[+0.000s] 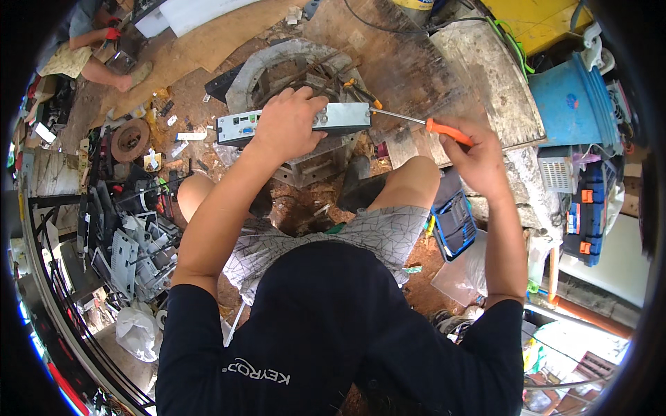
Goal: The person uses a screwdriver to remove screws and disassemble the metal casing of an electronic device, then removes internal components and circuit boards.
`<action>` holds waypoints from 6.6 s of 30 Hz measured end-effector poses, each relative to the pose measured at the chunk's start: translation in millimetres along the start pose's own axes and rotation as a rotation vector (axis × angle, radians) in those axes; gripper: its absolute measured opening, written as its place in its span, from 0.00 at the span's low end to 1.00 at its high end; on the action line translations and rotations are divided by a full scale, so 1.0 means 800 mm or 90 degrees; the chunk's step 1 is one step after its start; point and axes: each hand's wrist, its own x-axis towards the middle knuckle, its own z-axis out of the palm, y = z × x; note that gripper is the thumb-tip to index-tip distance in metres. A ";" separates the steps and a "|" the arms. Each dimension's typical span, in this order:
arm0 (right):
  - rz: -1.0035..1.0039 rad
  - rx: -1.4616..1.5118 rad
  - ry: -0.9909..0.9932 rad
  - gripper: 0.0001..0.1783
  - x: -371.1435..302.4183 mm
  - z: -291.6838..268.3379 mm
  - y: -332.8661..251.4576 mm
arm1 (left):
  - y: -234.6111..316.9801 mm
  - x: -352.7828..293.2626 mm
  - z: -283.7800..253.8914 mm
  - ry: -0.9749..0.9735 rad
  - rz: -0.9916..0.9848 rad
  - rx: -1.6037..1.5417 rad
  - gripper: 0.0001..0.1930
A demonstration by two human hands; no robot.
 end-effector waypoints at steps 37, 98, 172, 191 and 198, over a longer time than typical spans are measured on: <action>-0.243 -0.297 -0.112 0.10 0.100 -0.019 -0.073 | 0.009 0.007 0.006 -0.042 -0.046 0.033 0.30; -0.362 -0.421 -0.447 0.05 0.166 -0.008 -0.121 | -0.003 0.000 0.025 0.018 -0.038 -0.055 0.24; 0.374 0.822 0.302 0.17 -0.030 0.091 0.079 | -0.131 -0.108 0.007 0.151 -0.199 -0.490 0.32; -0.266 -0.074 -0.022 0.14 0.065 -0.046 -0.096 | -0.013 -0.009 -0.056 -0.002 -0.036 -0.062 0.38; -0.345 -0.125 -0.107 0.12 0.098 0.005 -0.133 | -0.057 -0.060 -0.099 0.063 -0.132 0.063 0.48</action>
